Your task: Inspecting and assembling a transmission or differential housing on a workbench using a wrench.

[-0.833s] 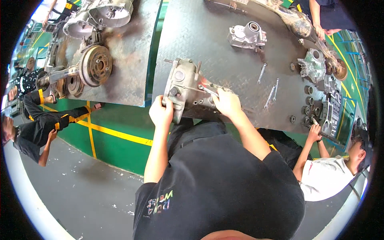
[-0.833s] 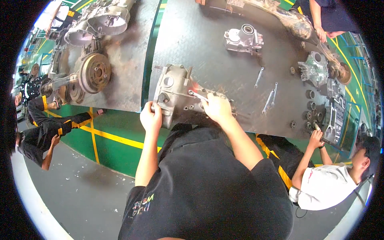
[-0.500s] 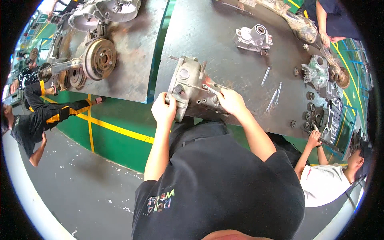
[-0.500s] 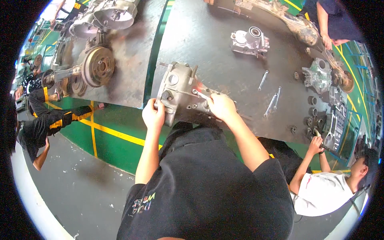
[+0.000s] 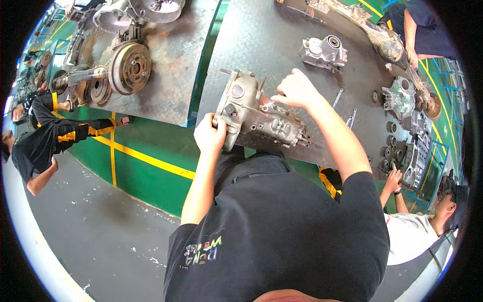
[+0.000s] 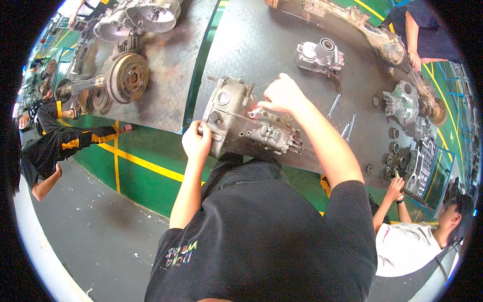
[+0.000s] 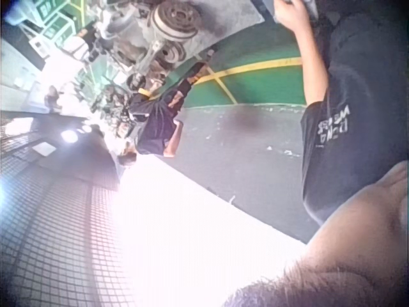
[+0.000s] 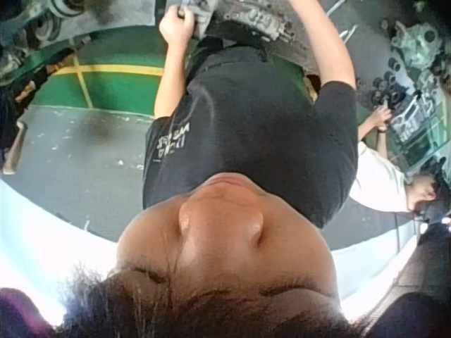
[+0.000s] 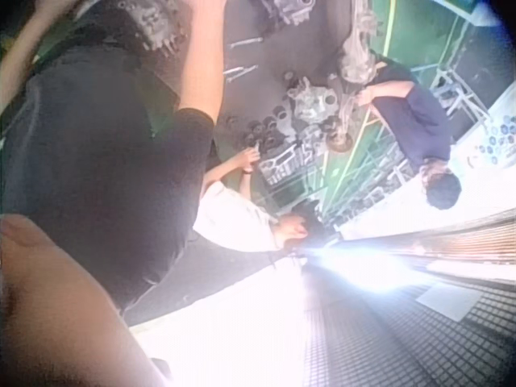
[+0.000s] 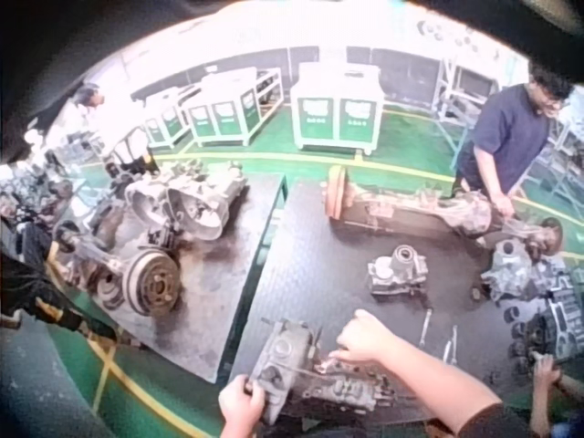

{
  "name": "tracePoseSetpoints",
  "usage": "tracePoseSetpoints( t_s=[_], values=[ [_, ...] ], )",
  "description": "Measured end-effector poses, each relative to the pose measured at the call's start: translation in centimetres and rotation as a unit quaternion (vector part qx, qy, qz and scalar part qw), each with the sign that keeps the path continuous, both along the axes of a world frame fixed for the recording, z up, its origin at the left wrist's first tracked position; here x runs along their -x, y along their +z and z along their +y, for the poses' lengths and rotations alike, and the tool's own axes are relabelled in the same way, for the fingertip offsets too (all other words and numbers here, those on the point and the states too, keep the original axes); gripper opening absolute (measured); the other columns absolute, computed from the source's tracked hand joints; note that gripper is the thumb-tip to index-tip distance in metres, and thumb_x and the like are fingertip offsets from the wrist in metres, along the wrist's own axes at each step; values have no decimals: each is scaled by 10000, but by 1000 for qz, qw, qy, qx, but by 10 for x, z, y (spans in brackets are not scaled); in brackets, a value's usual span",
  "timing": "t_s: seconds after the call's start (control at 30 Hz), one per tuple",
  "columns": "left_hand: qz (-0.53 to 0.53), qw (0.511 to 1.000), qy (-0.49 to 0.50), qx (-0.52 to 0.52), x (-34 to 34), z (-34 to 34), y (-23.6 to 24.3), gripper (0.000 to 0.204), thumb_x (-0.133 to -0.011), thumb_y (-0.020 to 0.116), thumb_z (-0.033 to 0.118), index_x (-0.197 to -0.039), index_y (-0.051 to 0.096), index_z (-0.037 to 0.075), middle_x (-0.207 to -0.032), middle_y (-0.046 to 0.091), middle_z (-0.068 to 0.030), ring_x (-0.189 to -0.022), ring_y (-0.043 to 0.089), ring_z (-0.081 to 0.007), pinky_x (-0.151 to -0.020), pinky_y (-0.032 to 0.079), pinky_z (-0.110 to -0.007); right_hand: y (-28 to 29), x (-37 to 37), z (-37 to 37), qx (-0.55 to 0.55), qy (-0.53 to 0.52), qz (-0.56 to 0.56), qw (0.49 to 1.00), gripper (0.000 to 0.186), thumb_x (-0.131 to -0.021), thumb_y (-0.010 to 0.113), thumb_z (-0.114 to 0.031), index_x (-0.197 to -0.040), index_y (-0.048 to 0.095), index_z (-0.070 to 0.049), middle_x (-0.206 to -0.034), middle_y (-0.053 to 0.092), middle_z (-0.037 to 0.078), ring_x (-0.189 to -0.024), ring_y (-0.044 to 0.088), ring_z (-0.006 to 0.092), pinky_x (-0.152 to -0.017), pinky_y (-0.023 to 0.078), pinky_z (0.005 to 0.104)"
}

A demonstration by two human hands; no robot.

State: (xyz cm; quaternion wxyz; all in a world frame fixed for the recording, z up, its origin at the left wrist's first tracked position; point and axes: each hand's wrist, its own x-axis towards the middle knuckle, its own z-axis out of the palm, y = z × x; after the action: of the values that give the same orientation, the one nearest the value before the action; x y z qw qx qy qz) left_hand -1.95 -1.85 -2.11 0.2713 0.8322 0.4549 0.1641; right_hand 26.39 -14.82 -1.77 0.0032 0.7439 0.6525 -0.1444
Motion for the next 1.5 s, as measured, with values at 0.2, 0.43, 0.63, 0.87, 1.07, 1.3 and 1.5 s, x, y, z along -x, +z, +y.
tracePoseSetpoints(
  t_s=[0.2,0.43,0.63,0.87,1.07,1.3,1.5],
  values=[
    [4,1000,-2,9,-1,0,-2,265,-863,608,300,-896,679,47,-753,670,-171,-700,668,-345,-655,519,-410,-9,-5,29,-38,119,-63,990,429,-803,636,-555,-654,687,-156,-631,628,37,-697,610,226,-771,388,366],
    [-5,1000,13,3,2,0,-7,264,-857,611,299,-893,681,46,-757,673,-172,-699,668,-349,-651,522,-410,-23,16,0,106,-36,-22,993,526,-841,570,-614,-745,724,-120,-734,685,88,-787,684,267,-731,493,415],
    [-11,1000,11,13,3,1,-4,266,-850,617,296,-903,681,43,-768,678,-172,-714,673,-342,-672,528,-410,-15,99,-46,130,-295,141,936,582,-989,376,-499,-832,712,-50,-859,696,211,-856,685,361,-786,533,461],
    [-2,1000,9,24,0,1,-4,273,-842,623,299,-913,679,41,-777,678,-174,-729,673,-341,-685,529,-410,-38,101,-65,3,-377,284,882,529,-993,429,-456,-859,678,-9,-759,657,197,-749,641,344,-742,491,421],
    [-11,1000,6,18,1,1,-4,263,-846,627,281,-913,679,33,-757,669,-175,-706,672,-334,-664,524,-395,-4,80,-43,9,-380,288,879,517,-967,468,-473,-887,706,-22,-801,692,201,-749,662,385,-712,511,427],
    [-19,1000,-1,12,1,1,0,262,-862,622,275,-910,681,24,-740,663,-181,-682,670,-333,-644,519,-387,9,18,-6,118,-102,23,987,466,-869,572,-537,-762,740,-117,-762,711,90,-806,671,259,-875,412,436],
    [-10,1000,3,11,1,1,-1,264,-864,621,279,-902,685,26,-743,664,-182,-694,673,-333,-652,520,-389,14,7,34,145,22,-28,989,442,-797,655,-572,-793,760,-142,-832,714,84,-880,667,241,-878,409,403]
  ],
)
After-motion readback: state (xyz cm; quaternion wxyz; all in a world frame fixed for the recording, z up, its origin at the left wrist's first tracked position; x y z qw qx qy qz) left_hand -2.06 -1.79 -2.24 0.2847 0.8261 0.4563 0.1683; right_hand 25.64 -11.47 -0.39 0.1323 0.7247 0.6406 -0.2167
